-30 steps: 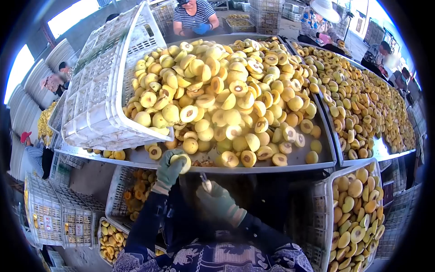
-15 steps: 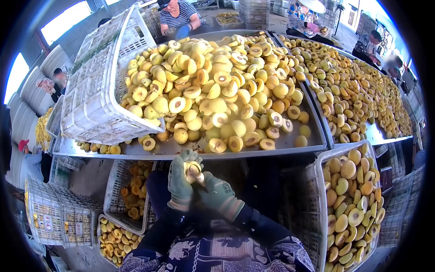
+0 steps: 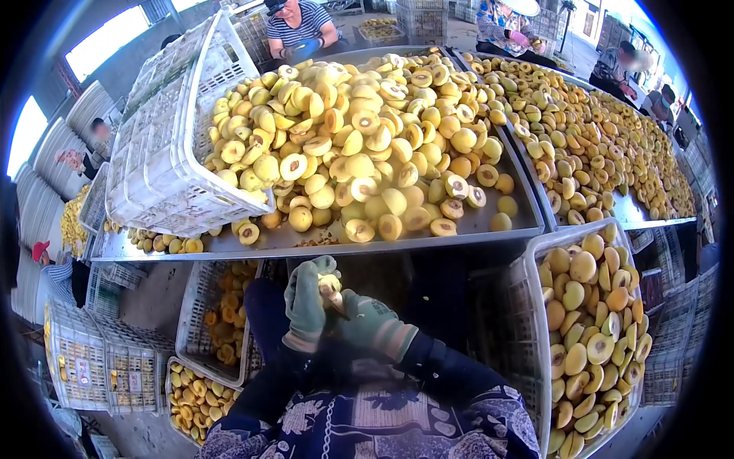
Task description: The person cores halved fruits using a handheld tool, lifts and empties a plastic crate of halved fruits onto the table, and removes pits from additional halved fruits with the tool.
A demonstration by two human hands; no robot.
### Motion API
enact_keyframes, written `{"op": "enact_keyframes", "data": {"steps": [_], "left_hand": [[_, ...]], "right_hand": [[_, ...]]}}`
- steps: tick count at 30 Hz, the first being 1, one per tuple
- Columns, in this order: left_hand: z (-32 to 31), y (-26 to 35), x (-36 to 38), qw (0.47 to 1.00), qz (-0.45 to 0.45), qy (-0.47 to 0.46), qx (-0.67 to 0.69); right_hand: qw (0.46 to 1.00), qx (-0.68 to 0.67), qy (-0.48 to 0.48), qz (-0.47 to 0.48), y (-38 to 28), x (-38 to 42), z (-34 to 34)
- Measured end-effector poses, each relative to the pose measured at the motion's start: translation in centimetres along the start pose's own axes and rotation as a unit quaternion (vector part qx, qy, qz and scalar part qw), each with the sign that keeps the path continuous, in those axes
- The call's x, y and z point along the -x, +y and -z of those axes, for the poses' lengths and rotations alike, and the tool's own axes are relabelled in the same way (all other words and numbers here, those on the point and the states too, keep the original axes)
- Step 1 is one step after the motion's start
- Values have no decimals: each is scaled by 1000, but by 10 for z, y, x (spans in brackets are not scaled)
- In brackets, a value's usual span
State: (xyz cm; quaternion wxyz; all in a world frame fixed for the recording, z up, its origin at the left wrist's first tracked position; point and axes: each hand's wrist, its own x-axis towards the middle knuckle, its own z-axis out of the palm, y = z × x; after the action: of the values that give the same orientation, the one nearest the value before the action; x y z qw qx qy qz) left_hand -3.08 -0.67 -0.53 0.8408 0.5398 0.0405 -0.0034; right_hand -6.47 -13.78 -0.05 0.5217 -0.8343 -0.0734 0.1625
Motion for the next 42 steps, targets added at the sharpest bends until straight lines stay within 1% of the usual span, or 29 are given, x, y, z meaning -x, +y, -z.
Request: {"op": "enact_keyframes", "data": {"steps": [2, 5, 8, 9, 10, 11, 12, 13, 14, 15, 16, 17, 18, 19, 21, 22, 23, 24, 25, 27, 30, 31, 34, 37, 39, 40, 42], "left_hand": [[-1, 5, 2, 999, 34, -6, 4], [8, 3, -11, 992, 105, -68, -1], [-3, 11, -11, 990, 130, -51, -13], [-1, 9, -11, 986, 147, -66, 43], [2, 4, -9, 991, 111, -60, 52], [6, -4, -5, 994, 73, -54, 60], [7, -9, -2, 996, 35, -49, 67], [-3, -1, 7, 999, 18, -14, 42], [2, -6, 6, 999, 21, -5, 49], [9, -16, 4, 998, 24, 6, 58], [11, -18, 3, 997, 26, 18, 67], [13, -11, 5, 996, 64, 0, 55], [16, -12, 4, 996, 67, 5, 52], [19, -16, 2, 996, 67, 7, 50], [19, -15, 1, 996, 68, 6, 49], [18, -10, 1, 996, 84, -5, 33], [17, -3, 1, 995, 100, -16, 16], [17, 1, 0, 993, 116, -26, 0], [21, 0, -2, 990, 131, -45, 10], [28, -2, -7, 983, 158, -83, 29], [26, 3, -7, 979, 182, -82, 50], [25, 2, -5, 982, 170, -70, 45], [26, 0, -4, 989, 138, -47, 28], [33, -8, -4, 992, 120, -46, 6], [34, -8, -3, 995, 94, -40, -24], [34, -5, -3, 993, 111, -41, -19], [33, 2, -4, 989, 144, -40, -8]], "right_hand": [[1000, 11, -15, 21, 6, 2, 3], [999, -7, -52, 1, 5, 3, 10], [993, -108, -54, -3, 19, -3, 1], [982, -168, -69, -54, 19, 0, 2], [965, -227, -85, -104, -12, 9, 14], [941, -284, -99, -152, -29, 12, 21], [957, -244, -83, -131, -28, 10, 19], [970, -204, -67, -111, -22, 8, 13], [981, -165, -52, -92, -12, 7, 4], [996, -84, -6, 15, 19, 0, -14], [999, -27, -33, 8, 18, 1, -10], [998, 31, -61, 1, 15, -1, -5], [992, 88, -88, -5, 10, -2, 1], [985, 116, -119, -53, -14, 1, 13], [987, 51, -134, -68, -23, 5, 17], [987, 18, -140, -76, -25, 5, 18], [978, -55, -169, -113, -25, 4, 19], [960, -129, -196, -151, -25, 4, 20], [943, -174, -221, -176, -24, 3, 21], [911, -233, -263, -217, -21, 1, 25], [867, -305, -315, -238, 6, -8, 22], [849, -332, -332, -243, 14, -10, 19], [916, -225, -232, -238, -39, 1, 22], [928, -206, -188, -246, -54, 5, 19], [884, -296, -265, -246, -30, 0, 17], [857, -339, -301, -245, -21, -2, 17], [826, -400, -318, -238, -13, -3, 14]]}}
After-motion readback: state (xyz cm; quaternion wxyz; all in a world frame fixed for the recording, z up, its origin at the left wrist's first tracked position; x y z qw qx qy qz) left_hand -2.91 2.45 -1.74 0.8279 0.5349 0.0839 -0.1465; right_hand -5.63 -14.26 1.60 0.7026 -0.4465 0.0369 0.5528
